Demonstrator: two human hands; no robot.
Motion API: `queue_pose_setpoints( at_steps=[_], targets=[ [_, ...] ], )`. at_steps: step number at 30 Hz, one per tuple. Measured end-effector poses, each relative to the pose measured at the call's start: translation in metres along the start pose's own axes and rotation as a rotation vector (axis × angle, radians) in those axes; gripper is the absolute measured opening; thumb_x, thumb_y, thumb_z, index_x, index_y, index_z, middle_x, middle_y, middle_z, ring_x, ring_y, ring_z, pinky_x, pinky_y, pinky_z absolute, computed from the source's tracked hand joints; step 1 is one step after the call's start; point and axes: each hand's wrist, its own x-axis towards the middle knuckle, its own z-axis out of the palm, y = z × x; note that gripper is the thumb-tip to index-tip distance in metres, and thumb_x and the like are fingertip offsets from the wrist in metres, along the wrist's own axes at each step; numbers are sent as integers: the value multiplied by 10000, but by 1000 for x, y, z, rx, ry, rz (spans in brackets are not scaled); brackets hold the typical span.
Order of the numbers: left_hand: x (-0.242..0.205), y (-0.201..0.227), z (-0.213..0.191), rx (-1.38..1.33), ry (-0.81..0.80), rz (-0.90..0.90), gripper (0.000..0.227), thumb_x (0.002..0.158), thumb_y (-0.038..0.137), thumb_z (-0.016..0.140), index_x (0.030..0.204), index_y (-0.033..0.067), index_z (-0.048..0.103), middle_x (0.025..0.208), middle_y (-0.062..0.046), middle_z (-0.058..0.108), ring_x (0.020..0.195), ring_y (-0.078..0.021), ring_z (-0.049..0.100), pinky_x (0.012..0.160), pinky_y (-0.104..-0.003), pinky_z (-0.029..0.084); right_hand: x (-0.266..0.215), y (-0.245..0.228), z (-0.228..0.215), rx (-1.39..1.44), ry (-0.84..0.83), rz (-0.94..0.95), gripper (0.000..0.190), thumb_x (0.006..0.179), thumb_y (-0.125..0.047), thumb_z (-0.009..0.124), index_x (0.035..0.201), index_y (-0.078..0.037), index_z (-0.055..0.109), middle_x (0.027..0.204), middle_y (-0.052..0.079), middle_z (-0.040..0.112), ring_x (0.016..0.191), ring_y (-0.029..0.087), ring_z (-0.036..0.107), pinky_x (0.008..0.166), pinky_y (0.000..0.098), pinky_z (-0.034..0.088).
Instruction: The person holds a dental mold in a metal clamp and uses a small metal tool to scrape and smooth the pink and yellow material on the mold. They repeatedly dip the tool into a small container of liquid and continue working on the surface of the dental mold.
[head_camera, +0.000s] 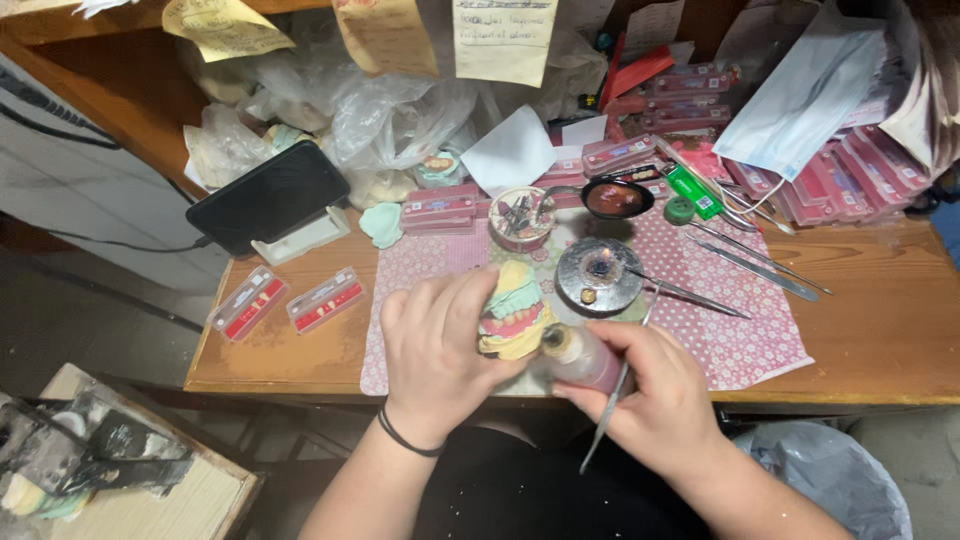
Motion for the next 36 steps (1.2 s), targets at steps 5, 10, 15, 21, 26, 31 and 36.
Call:
queue_pose_setpoints(
  at_steps=[5, 10, 15, 21, 26, 31, 36],
  targets=[
    [-4, 0, 8, -102, -27, -48, 762, 813, 743, 666, 1256, 125, 613, 1091, -38, 715, 965, -245, 650, 798, -408, 373, -5, 34, -33, 100, 139, 294, 674, 638, -337, 950, 1216, -118, 682, 1144, 36, 747, 1034, 179, 701, 935, 309, 509],
    [-18, -7, 24, -300, -68, -127, 874, 708, 579, 888, 1318, 52, 550, 1199, -112, 663, 1039, -304, 618, 904, -434, 481, -15, 115, -83, 22, 482, 500, 644, 727, -216, 918, 1272, -94, 598, 1141, 44, 677, 992, 156, 625, 917, 315, 499],
    [-28, -15, 34, -514, -21, -281, 972, 680, 374, 947, 1422, 12, 434, 1340, -171, 563, 1200, -292, 613, 1022, -372, 531, -24, 181, -118, -32, 646, 465, 614, 872, -62, 938, 1342, -65, 543, 1215, 107, 670, 1010, 161, 623, 902, 289, 511],
    [-15, -24, 27, -626, 64, -438, 939, 732, 350, 891, 1475, 34, 412, 1459, -166, 534, 1350, -273, 554, 1173, -384, 429, -44, 230, -118, -158, 527, 462, 508, 974, -87, 921, 1381, -14, 624, 1195, 121, 692, 998, 190, 611, 855, 329, 472],
    [-10, -21, 22, -718, 15, -420, 910, 768, 275, 872, 1510, 63, 390, 1431, -144, 527, 1313, -261, 565, 1134, -373, 472, -26, 200, -106, 144, 603, 367, 334, 1147, -97, 751, 1414, -60, 553, 1381, 112, 634, 1241, 184, 607, 1118, 323, 489],
    [-20, -26, 31, -643, -81, -384, 983, 740, 357, 870, 1549, 82, 385, 1324, -134, 530, 1245, -266, 568, 1082, -400, 484, -57, 185, -85, -166, 668, 328, 526, 1233, -230, 260, 1465, 122, 574, 1441, 237, 551, 1285, 362, 527, 964, 410, 429],
    [-19, -24, 33, -567, -150, -248, 843, 740, 358, 894, 1431, 76, 501, 1353, -130, 560, 1285, -300, 538, 1106, -423, 443, -19, 69, -48, 230, 524, 86, 288, 1013, 89, 459, 1270, 139, 579, 1141, 287, 653, 976, 347, 695, 894, 413, 638]
  ],
)
